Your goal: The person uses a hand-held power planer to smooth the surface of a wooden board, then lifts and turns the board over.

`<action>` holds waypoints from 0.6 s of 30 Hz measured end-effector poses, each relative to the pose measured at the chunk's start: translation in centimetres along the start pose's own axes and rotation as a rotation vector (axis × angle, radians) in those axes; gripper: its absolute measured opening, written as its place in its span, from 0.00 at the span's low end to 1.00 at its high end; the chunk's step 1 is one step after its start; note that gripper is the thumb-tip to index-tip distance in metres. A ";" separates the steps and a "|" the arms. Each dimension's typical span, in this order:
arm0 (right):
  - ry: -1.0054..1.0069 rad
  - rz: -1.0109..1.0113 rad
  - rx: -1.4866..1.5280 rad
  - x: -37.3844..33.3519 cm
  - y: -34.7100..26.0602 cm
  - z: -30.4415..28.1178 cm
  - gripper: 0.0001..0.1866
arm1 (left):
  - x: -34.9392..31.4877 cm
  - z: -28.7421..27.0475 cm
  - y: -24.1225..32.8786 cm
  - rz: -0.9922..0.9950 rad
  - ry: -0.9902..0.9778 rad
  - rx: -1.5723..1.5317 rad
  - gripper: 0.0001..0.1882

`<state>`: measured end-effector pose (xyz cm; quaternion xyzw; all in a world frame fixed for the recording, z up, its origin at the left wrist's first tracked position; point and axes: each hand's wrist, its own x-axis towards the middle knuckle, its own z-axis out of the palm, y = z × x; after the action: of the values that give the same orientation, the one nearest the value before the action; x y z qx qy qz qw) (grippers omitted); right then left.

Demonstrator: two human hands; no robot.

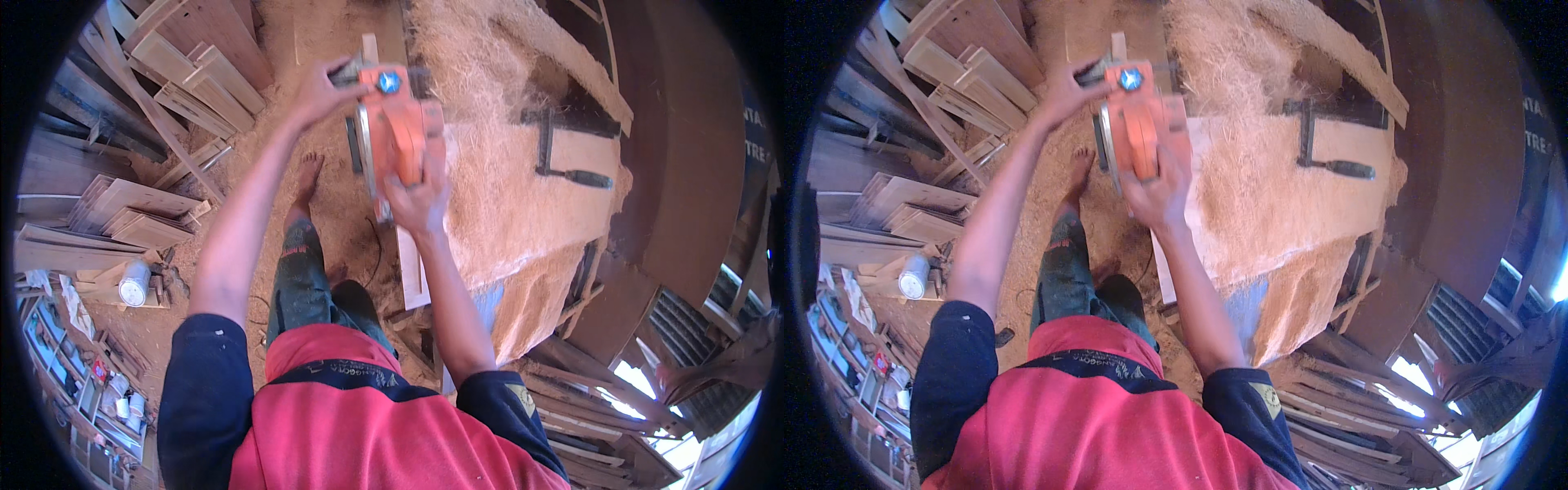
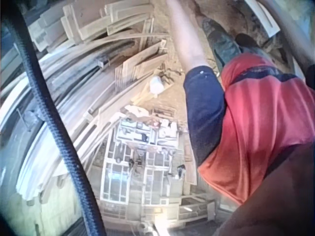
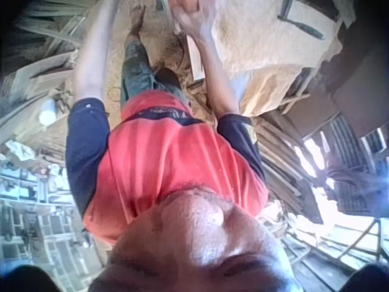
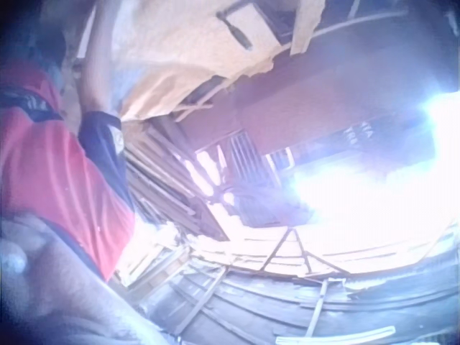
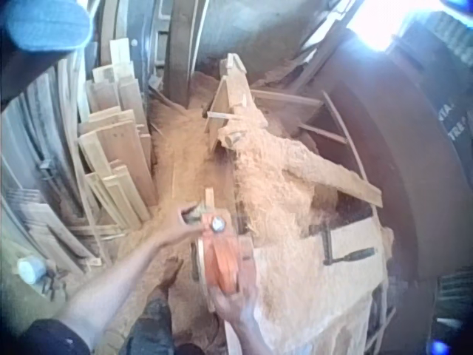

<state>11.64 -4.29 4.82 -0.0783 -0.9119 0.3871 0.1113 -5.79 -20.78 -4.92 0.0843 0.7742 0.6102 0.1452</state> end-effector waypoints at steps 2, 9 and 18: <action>-0.017 0.003 -0.053 -0.2 -0.6 -0.5 0.15 | -0.8 0.0 0.9 -0.005 -0.013 0.005 0.40; -0.126 0.222 -0.143 -18.1 2.0 -6.5 0.13 | -16.8 7.7 -1.8 -0.087 -0.032 0.113 0.49; -0.128 0.420 0.058 -27.4 1.4 -10.0 0.15 | -27.0 10.5 1.7 -0.204 -0.046 0.062 0.50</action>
<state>40.74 -2.75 6.66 -0.2387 -0.8694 0.4318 -0.0275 23.10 -18.98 -2.21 0.0236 0.7936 0.5661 0.2217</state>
